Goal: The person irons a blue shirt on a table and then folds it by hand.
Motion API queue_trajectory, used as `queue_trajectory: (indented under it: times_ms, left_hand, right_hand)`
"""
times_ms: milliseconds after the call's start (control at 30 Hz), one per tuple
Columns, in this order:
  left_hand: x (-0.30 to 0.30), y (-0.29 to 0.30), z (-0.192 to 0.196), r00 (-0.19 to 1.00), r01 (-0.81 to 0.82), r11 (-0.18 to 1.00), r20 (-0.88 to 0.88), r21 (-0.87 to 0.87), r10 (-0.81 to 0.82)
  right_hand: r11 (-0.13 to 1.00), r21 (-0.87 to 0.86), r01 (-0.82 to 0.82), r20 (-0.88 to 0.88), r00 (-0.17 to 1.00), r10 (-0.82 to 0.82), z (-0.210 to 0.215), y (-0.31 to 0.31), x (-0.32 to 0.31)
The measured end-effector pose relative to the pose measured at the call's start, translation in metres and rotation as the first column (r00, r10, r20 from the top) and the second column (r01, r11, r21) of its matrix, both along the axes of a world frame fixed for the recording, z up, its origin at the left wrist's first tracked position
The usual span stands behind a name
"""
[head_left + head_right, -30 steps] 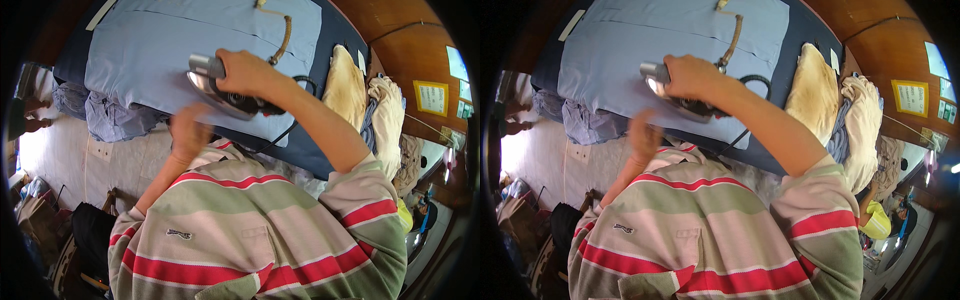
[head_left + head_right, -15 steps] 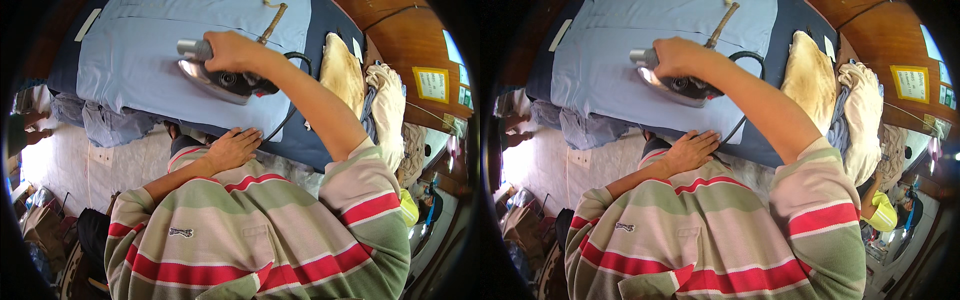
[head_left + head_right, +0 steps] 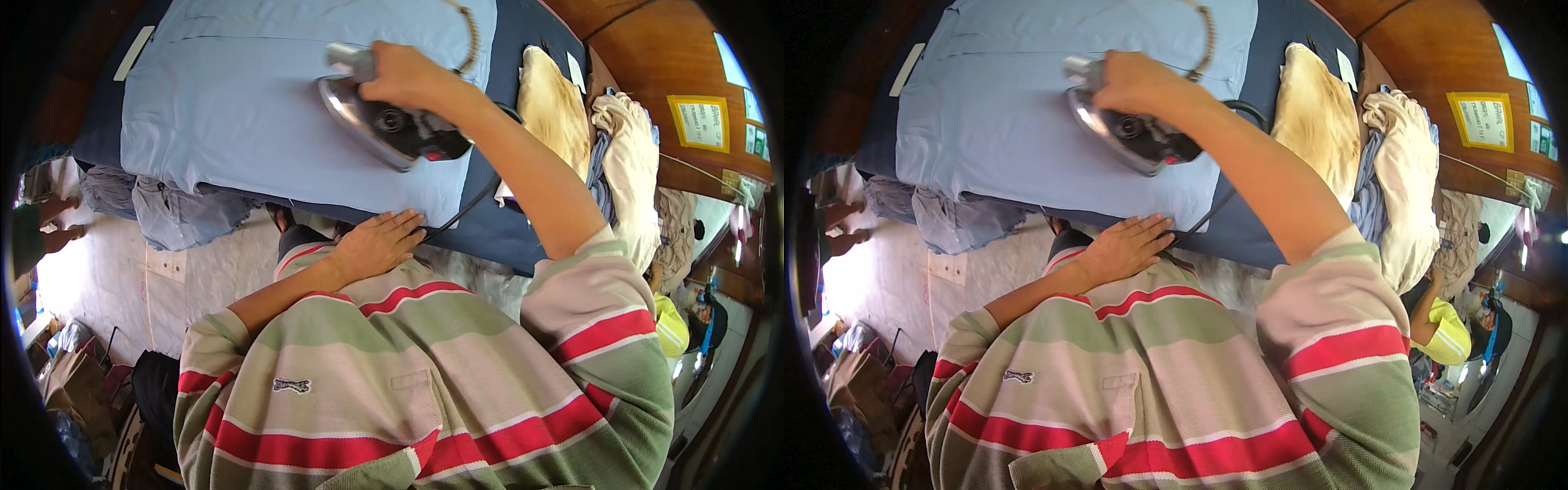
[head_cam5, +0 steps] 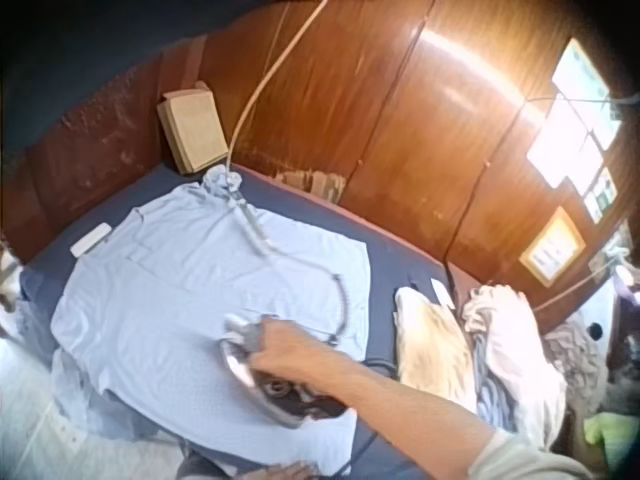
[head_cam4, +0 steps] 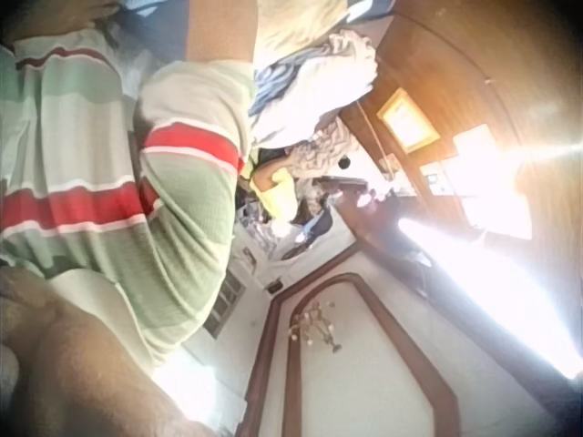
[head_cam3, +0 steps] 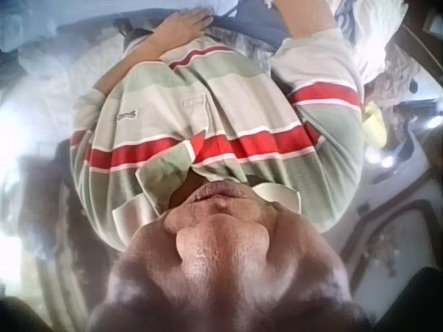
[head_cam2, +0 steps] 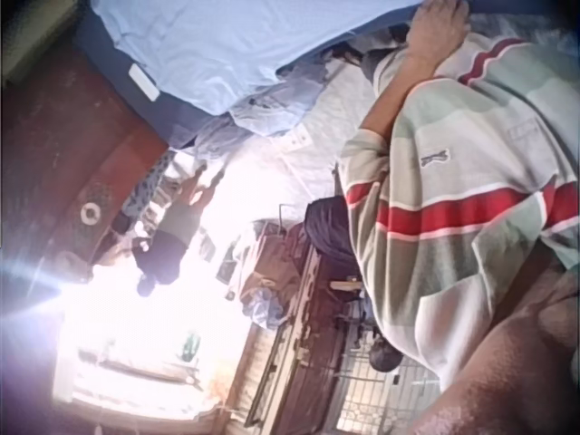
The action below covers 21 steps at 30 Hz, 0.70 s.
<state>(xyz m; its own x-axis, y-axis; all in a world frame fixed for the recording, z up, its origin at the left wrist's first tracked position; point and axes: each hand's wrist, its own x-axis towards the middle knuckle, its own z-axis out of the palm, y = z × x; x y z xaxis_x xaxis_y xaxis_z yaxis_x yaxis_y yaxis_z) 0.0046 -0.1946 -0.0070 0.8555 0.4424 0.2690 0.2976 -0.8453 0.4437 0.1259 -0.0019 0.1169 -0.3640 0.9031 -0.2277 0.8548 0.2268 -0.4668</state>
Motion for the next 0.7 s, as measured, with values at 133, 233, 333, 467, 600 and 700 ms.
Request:
queue_trajectory:
  times_ms: [133, 233, 333, 467, 600, 700]
  left_hand:
    - [-0.006, 0.009, 0.001, 0.996, 0.060, 0.998, 0.063, -0.030, -0.058]
    - [-0.023, 0.026, 0.019, 0.988, 0.093, 0.991, 0.129, -0.098, -0.080]
    - [-0.053, 0.043, 0.021, 0.982, -0.069, 0.989, 0.164, -0.128, 0.090]
    - [-0.107, 0.057, 0.009, 0.856, -0.474, 0.877, 0.195, -0.075, 0.479]
    - [-0.152, 0.044, 0.007, 0.674, -0.723, 0.689, 0.166, -0.055, 0.720]
    - [-0.163, 0.024, 0.009, 0.514, -0.833, 0.521, 0.088, -0.185, 0.853]
  right_hand:
    - [0.940, -0.053, 0.337, 0.000, 0.941, -0.337, -0.002, -0.026, 0.060]
    - [0.844, -0.084, 0.530, 0.006, 0.847, -0.531, 0.000, -0.070, 0.084]
    - [0.759, -0.104, 0.643, 0.003, 0.763, -0.646, 0.004, -0.114, 0.085]
    - [0.684, -0.137, 0.716, 0.015, 0.692, -0.721, 0.008, -0.135, 0.076]
    - [0.682, -0.030, 0.731, -0.015, 0.682, -0.731, 0.001, -0.109, 0.097]
    - [0.635, -0.006, 0.773, -0.104, 0.631, -0.769, -0.002, -0.075, 0.126]
